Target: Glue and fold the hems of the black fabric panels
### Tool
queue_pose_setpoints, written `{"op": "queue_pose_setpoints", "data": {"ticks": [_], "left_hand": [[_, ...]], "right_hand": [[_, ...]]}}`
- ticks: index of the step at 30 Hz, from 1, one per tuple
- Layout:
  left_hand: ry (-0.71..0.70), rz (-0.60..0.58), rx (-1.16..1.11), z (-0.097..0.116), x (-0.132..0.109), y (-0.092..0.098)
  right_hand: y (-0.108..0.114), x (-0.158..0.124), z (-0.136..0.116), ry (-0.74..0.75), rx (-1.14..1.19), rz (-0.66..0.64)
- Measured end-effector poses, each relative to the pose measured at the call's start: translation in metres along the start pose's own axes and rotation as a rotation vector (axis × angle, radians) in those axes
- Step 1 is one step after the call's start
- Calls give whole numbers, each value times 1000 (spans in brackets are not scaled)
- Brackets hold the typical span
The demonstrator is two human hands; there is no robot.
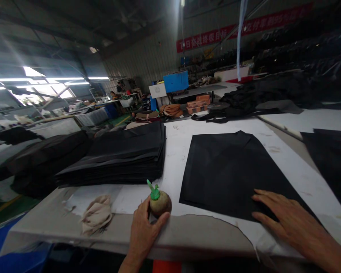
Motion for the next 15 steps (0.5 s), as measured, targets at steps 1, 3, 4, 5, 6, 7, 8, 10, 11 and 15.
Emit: {"op": "queue_pose_setpoints", "data": {"ticks": [1, 3, 4, 5, 6, 7, 8, 10, 11, 15], "left_hand": [[8, -1, -13, 0, 0, 0], [37, -6, -55, -2, 1, -1], [56, -14, -91, -3, 1, -1], [79, -26, -135, -4, 1, 0], [108, -32, -180, -4, 1, 3], [140, -31, -222, -3, 1, 6], [171, -23, -254, -1, -1, 11], [218, -38, -297, 9, -8, 19], [228, -75, -317, 18, -14, 19], [120, -286, -522, 66, -53, -4]], "right_hand": [[-1, -2, -4, 22, 0, 53], [-4, -10, -15, 51, 52, 131], [-5, -14, -21, 47, 115, 158], [-6, -18, -27, 28, 200, 176], [-8, -22, -35, 0, 307, 179], [-10, -25, -43, -34, 427, 165], [-14, -27, -54, -70, 560, 127], [-26, -30, -81, -137, 862, 8], [-32, -31, -97, -164, 1039, -50], [-35, -30, -160, -145, 1814, -37]]}}
Point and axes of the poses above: each hand's wrist, its own x-axis towards the middle knuckle, its own y-axis out of the back of the hand, z = x × y, the point moved 8 cm from there along x, towards the middle knuckle, and after that the axes turned 5 degrees about y, right-handed, at the moved point
